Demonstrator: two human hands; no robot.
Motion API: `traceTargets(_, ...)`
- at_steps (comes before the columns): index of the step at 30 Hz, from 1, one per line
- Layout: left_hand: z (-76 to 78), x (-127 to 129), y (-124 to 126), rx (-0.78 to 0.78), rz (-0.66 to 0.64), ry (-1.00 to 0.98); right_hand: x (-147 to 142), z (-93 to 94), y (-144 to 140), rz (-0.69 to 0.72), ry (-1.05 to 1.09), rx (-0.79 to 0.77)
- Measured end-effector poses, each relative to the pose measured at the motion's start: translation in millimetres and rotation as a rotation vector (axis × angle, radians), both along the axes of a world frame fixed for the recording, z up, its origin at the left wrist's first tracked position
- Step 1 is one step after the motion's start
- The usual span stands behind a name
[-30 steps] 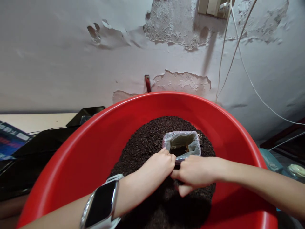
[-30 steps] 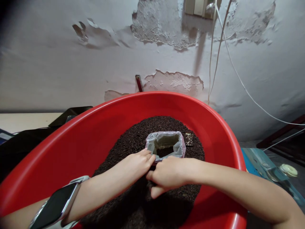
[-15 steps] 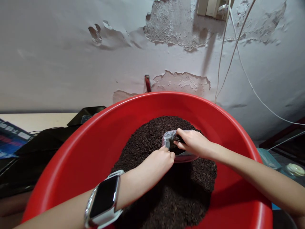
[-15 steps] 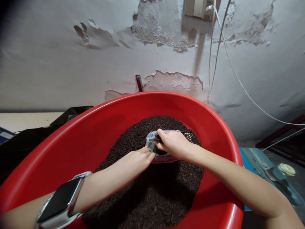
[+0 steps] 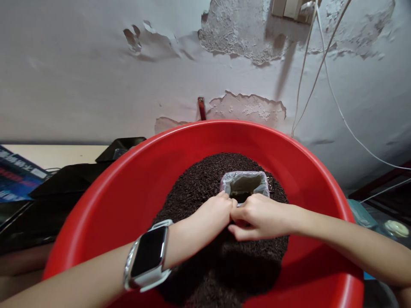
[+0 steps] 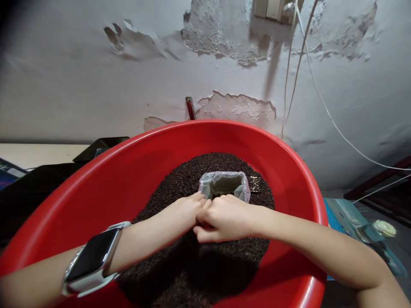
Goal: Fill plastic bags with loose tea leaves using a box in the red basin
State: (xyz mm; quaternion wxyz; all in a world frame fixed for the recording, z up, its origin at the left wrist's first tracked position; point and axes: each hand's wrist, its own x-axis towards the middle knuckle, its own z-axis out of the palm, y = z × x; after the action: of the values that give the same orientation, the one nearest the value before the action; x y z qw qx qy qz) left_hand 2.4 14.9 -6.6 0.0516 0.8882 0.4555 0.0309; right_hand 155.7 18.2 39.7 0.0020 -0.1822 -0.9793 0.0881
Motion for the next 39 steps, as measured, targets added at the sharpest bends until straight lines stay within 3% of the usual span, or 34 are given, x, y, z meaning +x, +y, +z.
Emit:
traceTargets(4, 13.0, 6.2, -3.2, -0.043, 0.011, 0.232, 0.6, -10.0, -8.0, 0.057, -0.356, -0.101)
traceTargets(10, 29.0, 9.3, -15.3, -0.007, -0.05, 0.429, -8.3, -86.8, -5.2, -0.058, -0.867, -0.247)
traceTargets(12, 29.6, 9.3, -16.7, -0.007, -0.062, 0.434, -9.9, -108.0, -2.7, -0.059, -0.885, -0.288)
traceTargets(15, 30.7, 9.3, -16.5, -0.013, -0.065, 0.439, -8.2, -121.2, -2.4, -0.034, -0.787, -0.256)
traceTargets(19, 34.6, 9.9, -16.5, -0.032, -0.061, 0.459, -3.5, -119.0, -7.7, -0.019, -0.672, -0.167)
traceTargets(25, 36.3, 9.7, -17.2, -0.037, -0.046, 0.452, -2.7, -110.3, -11.1, -0.098, -0.721, -0.241)
traceTargets(32, 31.5, 8.2, -17.1, -0.011, -0.064, 0.44, -9.3, -104.6, -9.4, -0.064, -0.729, -0.246)
traceTargets(35, 28.6, 7.2, -16.3, -0.005, -0.062, 0.437, -15.1, -88.6, -7.8, -0.04, -0.697, -0.219)
traceTargets(39, 26.6, 6.2, -14.5, -0.003, -0.068, 0.423, -12.3, -49.4, 0.3, 0.034, -0.604, -0.243)
